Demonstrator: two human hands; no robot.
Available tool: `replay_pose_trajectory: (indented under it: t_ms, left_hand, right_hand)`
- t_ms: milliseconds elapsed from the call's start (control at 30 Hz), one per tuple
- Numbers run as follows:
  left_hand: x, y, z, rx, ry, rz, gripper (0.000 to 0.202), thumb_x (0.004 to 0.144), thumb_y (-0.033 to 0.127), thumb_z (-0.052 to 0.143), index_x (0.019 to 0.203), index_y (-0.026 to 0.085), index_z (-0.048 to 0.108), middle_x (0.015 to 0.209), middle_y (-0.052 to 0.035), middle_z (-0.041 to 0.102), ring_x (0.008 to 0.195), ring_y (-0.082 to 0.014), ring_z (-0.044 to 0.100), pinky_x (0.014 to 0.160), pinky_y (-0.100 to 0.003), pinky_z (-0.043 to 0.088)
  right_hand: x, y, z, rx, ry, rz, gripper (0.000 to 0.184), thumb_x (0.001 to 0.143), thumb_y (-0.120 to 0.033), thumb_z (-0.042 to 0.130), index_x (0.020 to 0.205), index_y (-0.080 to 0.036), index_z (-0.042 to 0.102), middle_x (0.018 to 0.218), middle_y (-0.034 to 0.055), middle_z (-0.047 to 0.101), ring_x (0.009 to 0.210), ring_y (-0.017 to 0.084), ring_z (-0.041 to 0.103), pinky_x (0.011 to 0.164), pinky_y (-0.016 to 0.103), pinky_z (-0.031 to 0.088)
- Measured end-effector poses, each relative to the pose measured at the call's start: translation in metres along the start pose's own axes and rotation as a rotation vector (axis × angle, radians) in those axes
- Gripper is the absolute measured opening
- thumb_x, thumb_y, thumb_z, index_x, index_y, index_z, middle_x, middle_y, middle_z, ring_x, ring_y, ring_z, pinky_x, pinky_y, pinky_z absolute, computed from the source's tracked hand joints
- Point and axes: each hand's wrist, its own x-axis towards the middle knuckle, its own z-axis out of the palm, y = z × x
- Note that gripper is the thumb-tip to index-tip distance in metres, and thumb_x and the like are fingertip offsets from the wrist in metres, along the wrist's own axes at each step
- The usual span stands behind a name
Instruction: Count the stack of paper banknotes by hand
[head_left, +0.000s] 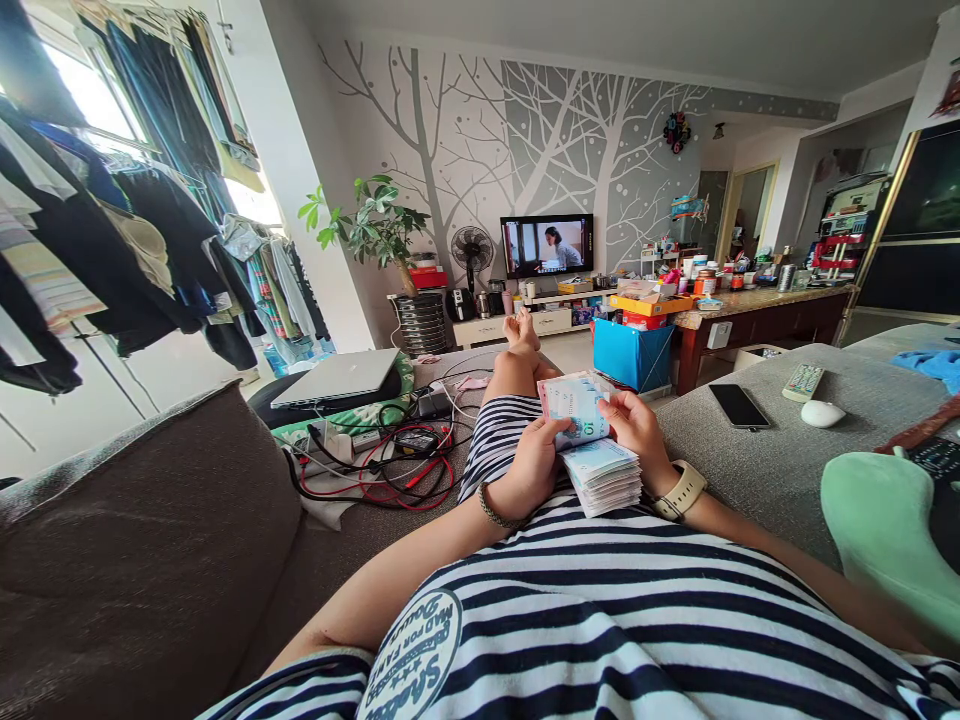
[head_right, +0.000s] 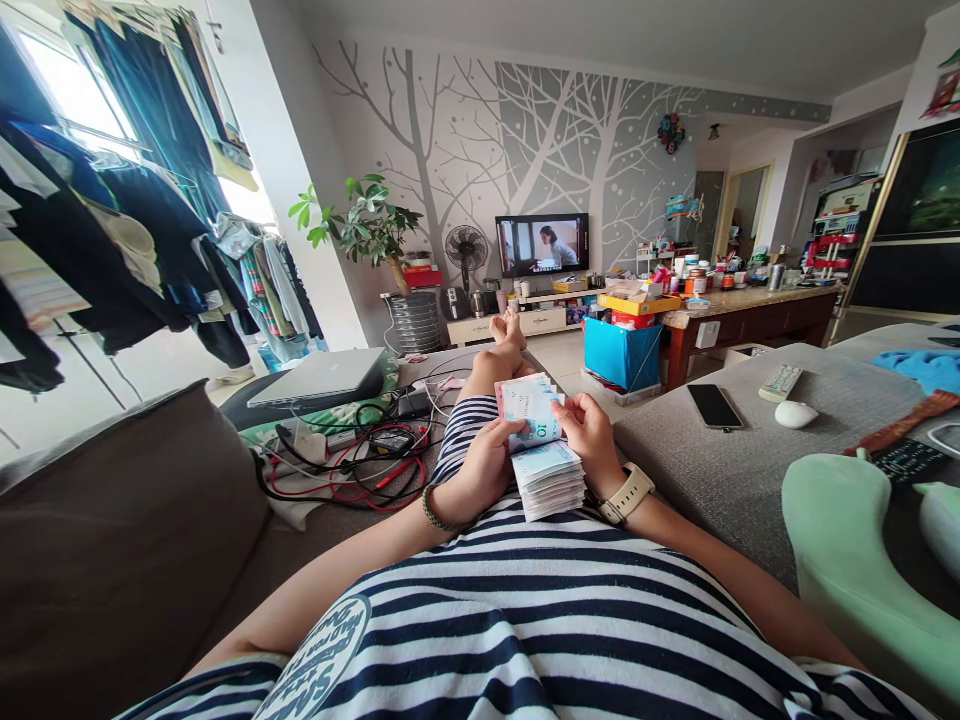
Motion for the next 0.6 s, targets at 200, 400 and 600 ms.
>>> replay_pose_trajectory:
  t_ms: [200, 400, 600]
  left_hand:
    - [0.003, -0.001, 0.001, -0.021, 0.018, -0.008, 0.024, 0.069, 0.020, 0.077, 0.091, 0.011, 0.077, 0.092, -0.0092, 0.078, 0.078, -0.0200, 0.070, 0.080, -0.032, 0.058]
    - [0.012, -0.004, 0.000, -0.078, 0.032, -0.041, 0.027, 0.083, 0.026, 0.070, 0.103, 0.010, 0.075, 0.100, -0.0126, 0.079, 0.084, -0.0244, 0.075, 0.086, -0.037, 0.062]
    - [0.017, -0.006, -0.001, -0.073, 0.036, -0.014, 0.023, 0.085, 0.025, 0.070, 0.102, 0.010, 0.075, 0.096, -0.0115, 0.079, 0.079, -0.0238, 0.074, 0.080, -0.035, 0.062]
  right_hand:
    - [0.002, 0.003, -0.003, -0.024, -0.013, -0.032, 0.064, 0.072, -0.080, 0.078, 0.073, -0.021, 0.056, 0.063, 0.0005, 0.055, 0.057, 0.014, 0.046, 0.053, 0.028, 0.037]
    - [0.002, 0.005, -0.005, 0.099, -0.066, -0.042, 0.058, 0.082, -0.075, 0.076, 0.074, -0.021, 0.055, 0.062, -0.0015, 0.047, 0.060, 0.014, 0.041, 0.055, 0.027, 0.033]
    - [0.002, 0.003, -0.006, 0.090, -0.049, -0.071, 0.058, 0.082, -0.075, 0.077, 0.075, -0.021, 0.056, 0.063, -0.0009, 0.048, 0.060, 0.014, 0.042, 0.055, 0.028, 0.033]
